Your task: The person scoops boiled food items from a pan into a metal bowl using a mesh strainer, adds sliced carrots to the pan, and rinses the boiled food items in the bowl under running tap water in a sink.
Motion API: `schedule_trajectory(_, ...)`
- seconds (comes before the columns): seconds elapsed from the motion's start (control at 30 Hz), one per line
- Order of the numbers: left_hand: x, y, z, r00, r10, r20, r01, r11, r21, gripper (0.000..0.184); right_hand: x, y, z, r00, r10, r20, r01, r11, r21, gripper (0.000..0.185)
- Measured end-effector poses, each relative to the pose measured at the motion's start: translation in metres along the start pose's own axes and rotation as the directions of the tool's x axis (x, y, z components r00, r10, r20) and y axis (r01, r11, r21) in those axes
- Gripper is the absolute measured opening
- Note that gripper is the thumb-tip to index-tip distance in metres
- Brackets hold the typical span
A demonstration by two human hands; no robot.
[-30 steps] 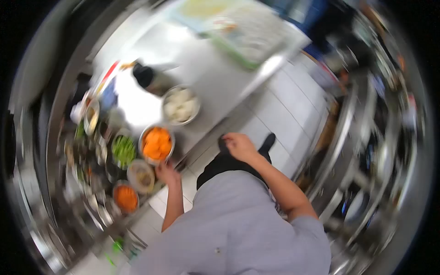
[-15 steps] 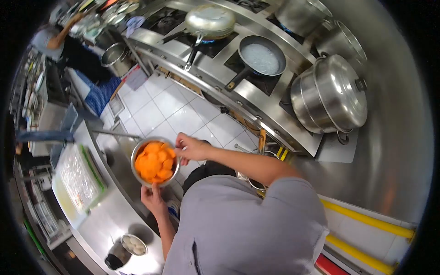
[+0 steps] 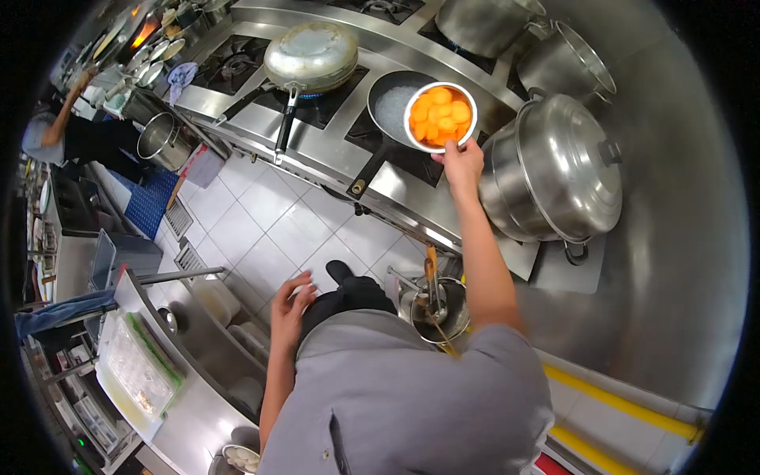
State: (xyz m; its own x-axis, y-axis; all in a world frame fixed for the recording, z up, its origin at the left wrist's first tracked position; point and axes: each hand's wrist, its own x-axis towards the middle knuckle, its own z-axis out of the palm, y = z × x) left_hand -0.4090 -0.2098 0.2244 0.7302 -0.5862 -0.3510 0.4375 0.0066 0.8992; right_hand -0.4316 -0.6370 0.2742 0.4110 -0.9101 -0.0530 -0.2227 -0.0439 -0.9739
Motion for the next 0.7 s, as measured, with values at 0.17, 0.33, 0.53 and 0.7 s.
schedule_trajectory(0.17, -0.061, -0.028, -0.075, 0.956, -0.049, -0.29, 0.033, 0.998, -0.058, 0.025, 0.068, 0.077, 0.028, 0.867, -0.483, -0.119, 0.234, 0.608, -0.759, 0.026)
schedule_trajectory(0.33, -0.121, -0.013, -0.109, 0.809, -0.033, -0.587, -0.031, 0.995, -0.098, 0.029, 0.09, 0.064, 0.04, 0.839, -0.518, -0.168, 0.122, 0.479, -0.869, 0.025)
schedule_trajectory(0.53, -0.176, -0.041, -0.135, 0.712, -0.046, -0.701, -0.079, 0.986, -0.145, 0.031, 0.088, -0.006, 0.033, 0.772, -0.635, 0.028, 0.258, 0.272, -0.927, 0.021)
schedule_trajectory(0.7, -0.192, -0.053, -0.144, 0.672, -0.066, -0.738, -0.016, 0.995, -0.103, 0.03, 0.081, -0.015, 0.021, 0.76, -0.649, 0.02, 0.308, 0.333, -0.891, 0.021)
